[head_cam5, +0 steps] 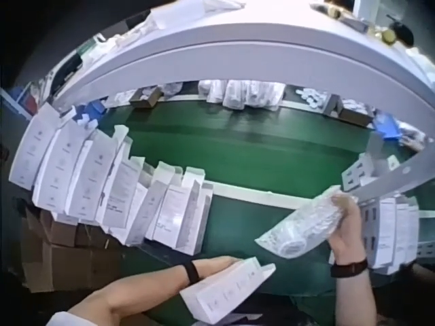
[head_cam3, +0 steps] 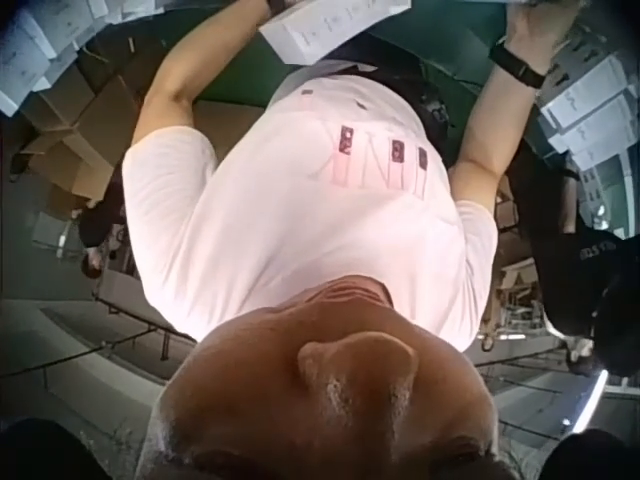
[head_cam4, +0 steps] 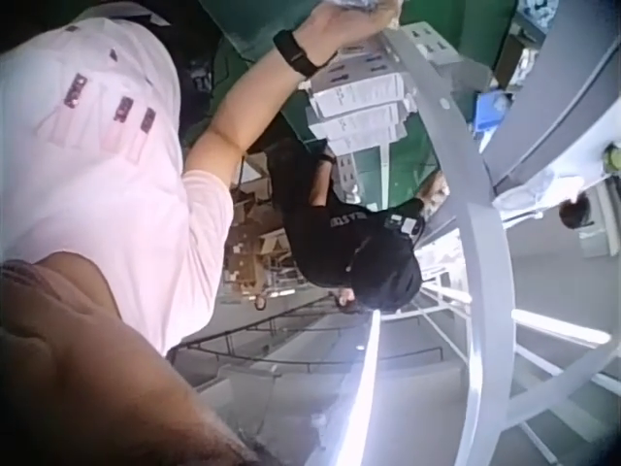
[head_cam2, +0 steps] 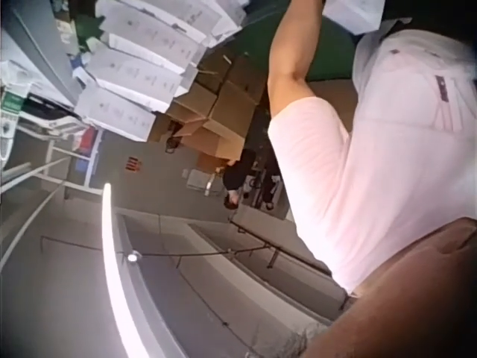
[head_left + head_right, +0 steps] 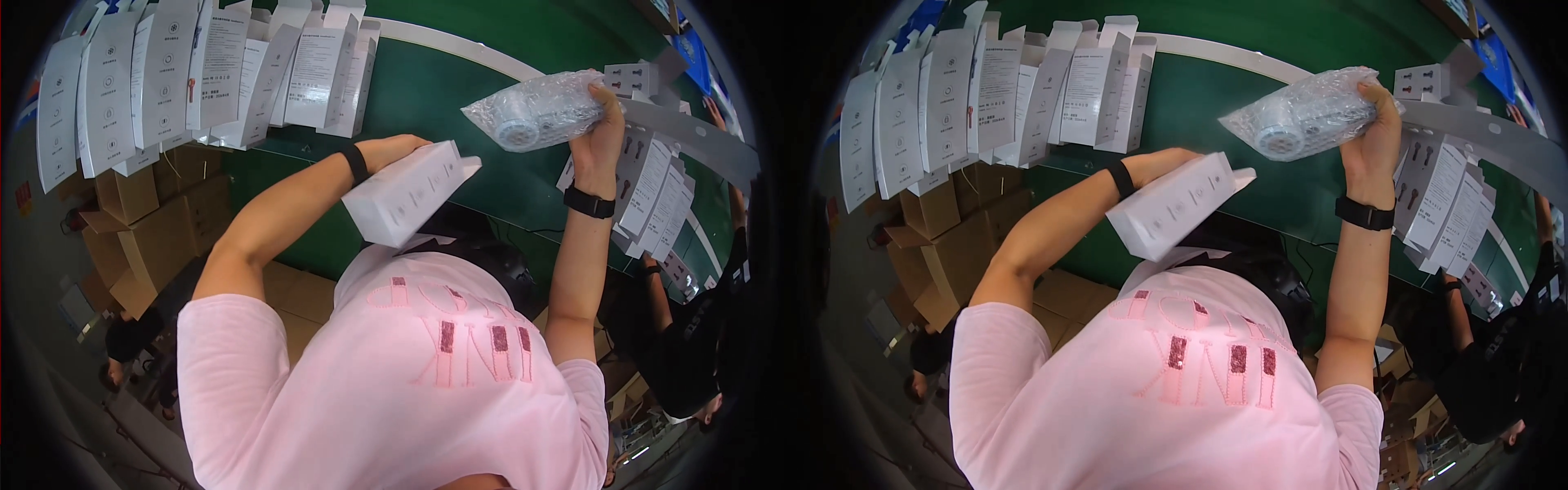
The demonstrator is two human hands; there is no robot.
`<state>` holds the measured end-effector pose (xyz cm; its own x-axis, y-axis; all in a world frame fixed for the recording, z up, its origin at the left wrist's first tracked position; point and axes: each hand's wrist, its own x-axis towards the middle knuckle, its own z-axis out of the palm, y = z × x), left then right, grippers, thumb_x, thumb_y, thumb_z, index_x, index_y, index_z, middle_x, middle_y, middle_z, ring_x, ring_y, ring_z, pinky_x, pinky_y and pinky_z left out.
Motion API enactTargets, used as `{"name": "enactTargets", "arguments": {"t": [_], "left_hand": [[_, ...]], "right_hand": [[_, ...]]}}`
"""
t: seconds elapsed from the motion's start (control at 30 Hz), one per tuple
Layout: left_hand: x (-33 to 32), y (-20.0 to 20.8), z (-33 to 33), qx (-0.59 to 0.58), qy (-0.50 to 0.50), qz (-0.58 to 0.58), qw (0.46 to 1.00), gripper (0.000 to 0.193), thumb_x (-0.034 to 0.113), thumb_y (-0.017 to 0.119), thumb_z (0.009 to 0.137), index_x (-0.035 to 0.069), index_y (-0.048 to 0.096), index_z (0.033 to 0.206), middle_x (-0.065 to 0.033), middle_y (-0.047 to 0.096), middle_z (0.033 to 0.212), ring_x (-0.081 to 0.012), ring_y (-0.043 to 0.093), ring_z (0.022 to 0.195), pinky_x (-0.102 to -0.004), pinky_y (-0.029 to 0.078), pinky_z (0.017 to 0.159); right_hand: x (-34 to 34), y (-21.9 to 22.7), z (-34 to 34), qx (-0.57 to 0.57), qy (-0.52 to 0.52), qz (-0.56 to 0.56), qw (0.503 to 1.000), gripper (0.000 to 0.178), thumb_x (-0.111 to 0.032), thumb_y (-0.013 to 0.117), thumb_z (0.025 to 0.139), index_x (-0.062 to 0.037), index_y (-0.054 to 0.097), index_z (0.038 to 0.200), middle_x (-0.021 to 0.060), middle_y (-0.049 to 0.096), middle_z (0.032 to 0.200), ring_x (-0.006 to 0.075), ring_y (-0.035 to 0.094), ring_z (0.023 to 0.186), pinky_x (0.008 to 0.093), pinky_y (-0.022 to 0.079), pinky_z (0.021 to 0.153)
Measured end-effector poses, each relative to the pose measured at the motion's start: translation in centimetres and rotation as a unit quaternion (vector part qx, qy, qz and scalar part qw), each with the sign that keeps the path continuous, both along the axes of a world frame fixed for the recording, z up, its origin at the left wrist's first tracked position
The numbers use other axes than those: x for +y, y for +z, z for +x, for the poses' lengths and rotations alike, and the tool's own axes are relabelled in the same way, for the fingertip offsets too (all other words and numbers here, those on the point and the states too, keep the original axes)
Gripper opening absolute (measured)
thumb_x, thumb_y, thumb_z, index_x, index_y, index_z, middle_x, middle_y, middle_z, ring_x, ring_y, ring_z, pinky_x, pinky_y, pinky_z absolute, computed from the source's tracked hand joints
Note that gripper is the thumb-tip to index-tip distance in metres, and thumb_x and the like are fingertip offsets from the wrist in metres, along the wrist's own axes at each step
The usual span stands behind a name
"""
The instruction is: Packaging products and instruction manuals into white boxes on a production line.
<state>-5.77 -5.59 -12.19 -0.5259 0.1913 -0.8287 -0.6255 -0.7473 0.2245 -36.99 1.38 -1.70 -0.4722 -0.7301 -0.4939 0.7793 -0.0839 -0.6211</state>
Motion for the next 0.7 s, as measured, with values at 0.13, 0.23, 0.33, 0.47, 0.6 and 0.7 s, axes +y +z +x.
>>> {"name": "enactTargets", "arguments": {"t": [0.13, 0.23, 0.33, 0.47, 0.6, 0.7], "left_hand": [[0.2, 1.1, 0.0, -0.021, 0.101, 0.187, 0.977, 0.033, 0.027, 0.045, 0.098, 0.001, 0.058, 0.113, -0.007, 0.067, 0.093, -0.0126, 0.065, 0.064, -0.0288, 0.056, 0.058], [0.1, 4.9, -0.3, 0.056, 0.087, 0.143, 0.984, 0.034, 0.025, 0.048, 0.096, -0.001, 0.056, 0.117, -0.0152, 0.067, 0.095, -0.0201, 0.068, 0.072, -0.0335, 0.058, 0.062], [0.4, 7.2, -0.4, 0.162, 0.051, 0.066, 0.983, 0.036, 0.026, 0.049, 0.096, -0.001, 0.055, 0.119, -0.0199, 0.066, 0.096, -0.0253, 0.068, 0.077, -0.0361, 0.058, 0.062], [2.3, 1.8, -0.6, 0.023, 0.073, 0.053, 0.996, 0.03, 0.026, 0.042, 0.098, 0.005, 0.062, 0.106, -0.0074, 0.067, 0.089, -0.013, 0.066, 0.071, -0.028, 0.054, 0.06], [-0.2, 8.3, -3.5, 0.158, 0.024, -0.393, 0.905, 0.039, 0.03, 0.041, 0.095, -0.002, 0.061, 0.084, -0.0094, 0.063, 0.07, -0.015, 0.058, 0.058, -0.0285, 0.047, 0.059], [0.4, 12.0, -4.9, 0.169, 0.113, -0.492, 0.846, 0.04, 0.027, 0.038, 0.094, -0.006, 0.054, 0.08, -0.0099, 0.058, 0.062, -0.0154, 0.055, 0.056, -0.03, 0.044, 0.058]], "right_hand": [[-0.9, -0.6, 0.6, 0.023, -0.01, -0.003, 1.0, 0.029, -0.004, 0.065, 0.076, -0.0006, 0.059, 0.105, 0.009, 0.06, 0.104, 0.0236, 0.058, 0.102, 0.0376, 0.047, 0.095], [-1.2, -0.4, 0.6, 0.036, -0.028, 0.006, 0.999, 0.03, -0.004, 0.064, 0.077, -0.0007, 0.058, 0.106, 0.0091, 0.06, 0.104, 0.0237, 0.058, 0.102, 0.0375, 0.047, 0.095], [-1.6, -0.5, 0.9, 0.048, -0.042, 0.021, 0.998, 0.032, -0.004, 0.063, 0.077, -0.0003, 0.058, 0.108, 0.0095, 0.06, 0.105, 0.0242, 0.058, 0.101, 0.0377, 0.047, 0.095], [-2.1, 0.9, 1.1, 0.053, -0.012, 0.001, 0.999, 0.034, -0.006, 0.061, 0.077, 0.0009, 0.058, 0.11, 0.0103, 0.06, 0.106, 0.024, 0.059, 0.101, 0.0367, 0.047, 0.096], [-2.5, 3.4, 2.3, 0.064, 0.003, -0.051, 0.997, 0.034, -0.01, 0.06, 0.077, 0.0013, 0.057, 0.11, 0.0113, 0.06, 0.107, 0.0277, 0.058, 0.102, 0.0434, 0.045, 0.098], [-3.8, 5.0, 3.7, 0.015, -0.03, -0.12, 0.992, 0.026, -0.016, 0.059, 0.079, -0.0028, 0.059, 0.102, 0.0087, 0.059, 0.097, 0.0282, 0.057, 0.094, 0.0504, 0.04, 0.1]]}}
